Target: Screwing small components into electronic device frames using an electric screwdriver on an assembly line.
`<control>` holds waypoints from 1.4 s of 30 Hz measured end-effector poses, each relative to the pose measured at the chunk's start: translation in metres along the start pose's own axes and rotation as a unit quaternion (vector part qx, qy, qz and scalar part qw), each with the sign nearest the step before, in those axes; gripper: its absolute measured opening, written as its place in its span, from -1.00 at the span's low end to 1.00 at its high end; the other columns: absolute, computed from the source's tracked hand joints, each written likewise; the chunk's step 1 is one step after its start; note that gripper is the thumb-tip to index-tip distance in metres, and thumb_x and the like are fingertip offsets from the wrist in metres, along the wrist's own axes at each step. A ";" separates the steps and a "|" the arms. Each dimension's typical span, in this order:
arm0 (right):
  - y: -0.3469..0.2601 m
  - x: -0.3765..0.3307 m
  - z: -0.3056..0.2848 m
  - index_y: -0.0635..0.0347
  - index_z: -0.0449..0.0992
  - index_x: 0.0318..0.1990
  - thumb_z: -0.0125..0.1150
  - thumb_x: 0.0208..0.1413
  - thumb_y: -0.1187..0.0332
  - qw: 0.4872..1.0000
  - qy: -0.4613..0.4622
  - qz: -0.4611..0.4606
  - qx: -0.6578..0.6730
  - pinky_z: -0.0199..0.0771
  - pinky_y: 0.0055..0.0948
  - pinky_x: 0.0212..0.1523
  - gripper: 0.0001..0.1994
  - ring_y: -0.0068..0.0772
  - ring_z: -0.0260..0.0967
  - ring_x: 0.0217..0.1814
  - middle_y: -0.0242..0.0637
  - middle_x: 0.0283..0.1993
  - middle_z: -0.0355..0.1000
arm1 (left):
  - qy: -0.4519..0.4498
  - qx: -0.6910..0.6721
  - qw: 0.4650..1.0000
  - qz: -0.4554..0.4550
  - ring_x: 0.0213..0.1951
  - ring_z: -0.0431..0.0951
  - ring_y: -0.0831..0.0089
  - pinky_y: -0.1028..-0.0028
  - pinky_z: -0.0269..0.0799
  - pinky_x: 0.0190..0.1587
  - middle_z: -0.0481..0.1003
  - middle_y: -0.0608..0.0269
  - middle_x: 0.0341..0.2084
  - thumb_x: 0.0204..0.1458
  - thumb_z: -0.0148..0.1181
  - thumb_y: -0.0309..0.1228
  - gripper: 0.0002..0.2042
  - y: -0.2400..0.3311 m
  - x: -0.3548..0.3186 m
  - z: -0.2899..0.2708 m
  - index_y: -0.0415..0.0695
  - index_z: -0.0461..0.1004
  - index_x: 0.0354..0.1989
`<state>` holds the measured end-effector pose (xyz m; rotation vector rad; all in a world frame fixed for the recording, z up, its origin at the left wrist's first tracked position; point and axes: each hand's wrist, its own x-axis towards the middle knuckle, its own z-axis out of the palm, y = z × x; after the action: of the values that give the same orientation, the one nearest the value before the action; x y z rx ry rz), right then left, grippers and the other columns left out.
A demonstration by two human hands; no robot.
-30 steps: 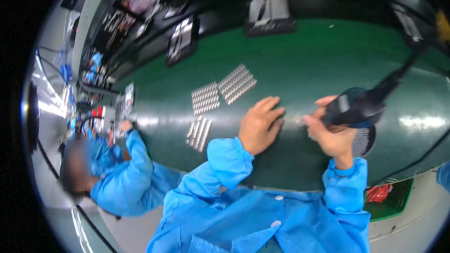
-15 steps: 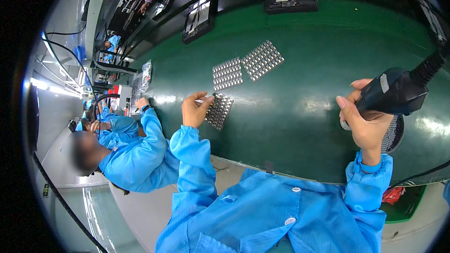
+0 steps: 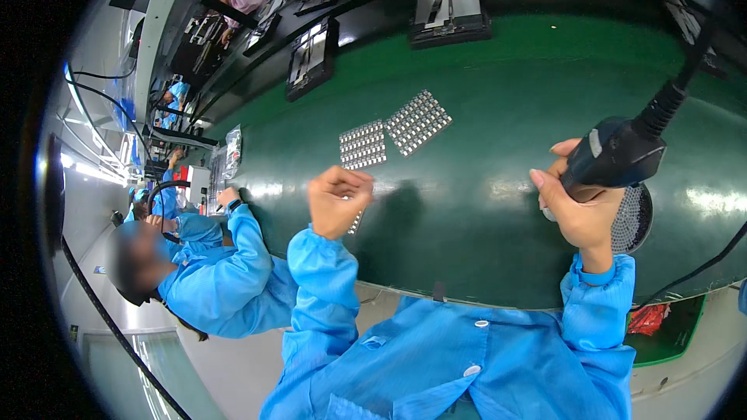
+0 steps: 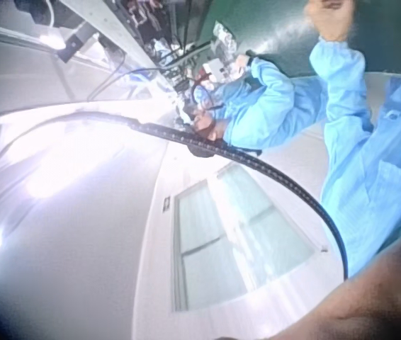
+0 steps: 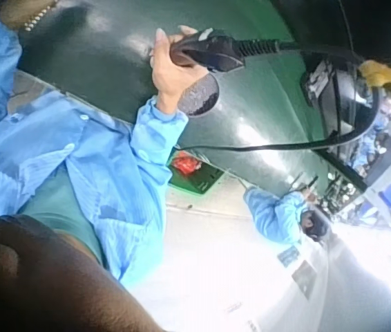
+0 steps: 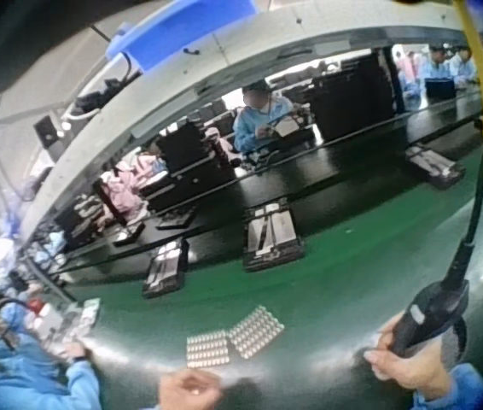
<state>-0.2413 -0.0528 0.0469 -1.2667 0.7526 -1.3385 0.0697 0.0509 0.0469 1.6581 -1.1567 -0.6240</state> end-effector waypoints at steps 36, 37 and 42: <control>0.020 -0.002 0.010 0.28 0.46 -0.35 0.40 -0.21 0.43 0.995 -0.098 0.003 0.011 0.30 -0.63 -0.59 -0.74 -0.72 0.32 -0.62 -0.40 -0.61 0.45 | -0.216 -0.082 0.968 0.091 -0.44 0.61 0.36 0.49 0.58 -0.37 0.55 0.04 -0.49 -0.20 0.27 -0.73 -0.80 0.075 -0.002 0.114 -0.40 0.46 -0.34; 0.018 -0.001 0.010 0.28 0.43 -0.38 0.38 -0.21 0.44 0.994 -0.110 0.009 0.007 0.29 -0.61 -0.60 -0.75 -0.69 0.32 -0.63 -0.37 -0.62 0.44 | -0.206 -0.059 0.974 0.078 -0.45 0.60 0.38 0.52 0.57 -0.38 0.55 0.04 -0.47 -0.19 0.26 -0.73 -0.81 0.077 -0.003 0.113 -0.39 0.46 -0.35; 0.013 0.005 0.008 0.32 0.44 -0.28 0.36 -0.16 0.53 0.993 -0.109 -0.041 -0.011 0.45 -0.57 -0.39 -0.74 -0.66 0.42 -0.44 -0.34 -0.49 0.50 | -0.178 -0.122 0.969 0.118 -0.18 0.55 0.30 0.40 0.51 -0.14 0.52 -0.05 -0.25 -0.15 0.26 -0.69 -0.75 0.062 -0.002 0.116 -0.37 0.45 -0.24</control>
<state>-0.2291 -0.0587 0.0375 -1.4484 0.5691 -1.2346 -0.0508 -0.0004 0.0590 1.2066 -1.4453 -0.8951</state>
